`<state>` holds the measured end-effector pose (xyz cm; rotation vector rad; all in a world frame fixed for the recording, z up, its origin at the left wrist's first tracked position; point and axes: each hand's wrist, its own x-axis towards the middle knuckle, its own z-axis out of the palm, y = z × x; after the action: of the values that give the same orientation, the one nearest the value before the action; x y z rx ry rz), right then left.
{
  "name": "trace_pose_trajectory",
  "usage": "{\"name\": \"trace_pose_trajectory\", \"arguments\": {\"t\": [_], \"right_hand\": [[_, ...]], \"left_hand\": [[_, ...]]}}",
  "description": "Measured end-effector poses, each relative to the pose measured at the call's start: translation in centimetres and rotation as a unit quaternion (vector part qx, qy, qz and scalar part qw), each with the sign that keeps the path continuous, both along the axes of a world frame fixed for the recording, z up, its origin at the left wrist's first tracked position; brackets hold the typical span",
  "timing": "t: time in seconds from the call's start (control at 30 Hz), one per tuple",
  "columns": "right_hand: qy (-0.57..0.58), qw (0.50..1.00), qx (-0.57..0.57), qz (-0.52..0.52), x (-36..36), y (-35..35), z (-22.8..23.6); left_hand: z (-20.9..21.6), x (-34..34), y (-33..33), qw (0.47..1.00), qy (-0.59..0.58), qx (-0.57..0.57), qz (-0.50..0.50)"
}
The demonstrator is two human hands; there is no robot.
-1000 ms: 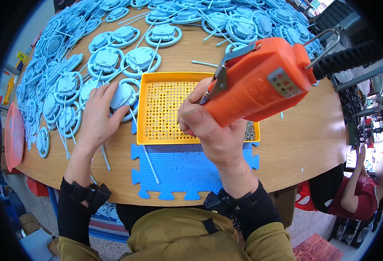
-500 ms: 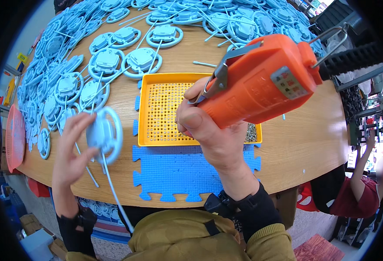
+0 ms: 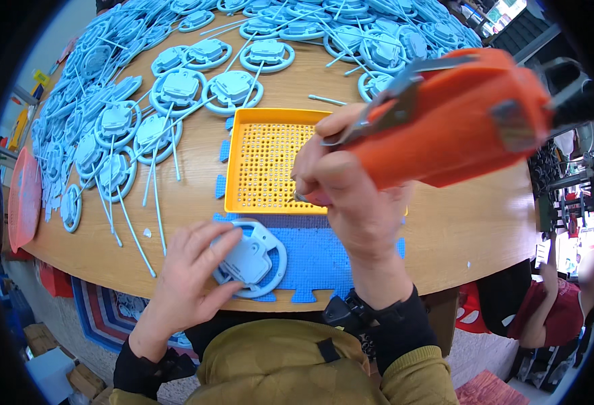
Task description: The recorder uses an electric screwdriver to assemble small blue plastic fan components.
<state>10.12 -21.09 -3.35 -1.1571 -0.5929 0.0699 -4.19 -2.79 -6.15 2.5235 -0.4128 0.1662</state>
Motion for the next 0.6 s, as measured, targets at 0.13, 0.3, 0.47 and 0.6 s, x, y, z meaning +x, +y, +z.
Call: {"name": "trace_pose_trajectory", "arguments": {"t": [0.13,0.3,0.47,0.6], "right_hand": [[-0.01,0.999,0.019,0.026,-2.5,0.2,2.4],[-0.005,0.998,-0.011,0.067,-5.2,1.9,1.3],[-0.004,0.997,0.0,0.081,-5.2,2.3,0.4],[-0.012,0.997,-0.017,0.072,-5.2,2.3,0.0]], "left_hand": [[-0.2,-0.2,-1.8,0.995,0.009,0.003,0.1],[-1.2,-0.4,-2.0,0.991,-0.016,0.015,0.129],[-1.0,-0.4,-2.4,0.991,-0.023,0.013,0.128],[-1.2,-0.2,-2.5,0.992,-0.018,0.006,0.127]]}}
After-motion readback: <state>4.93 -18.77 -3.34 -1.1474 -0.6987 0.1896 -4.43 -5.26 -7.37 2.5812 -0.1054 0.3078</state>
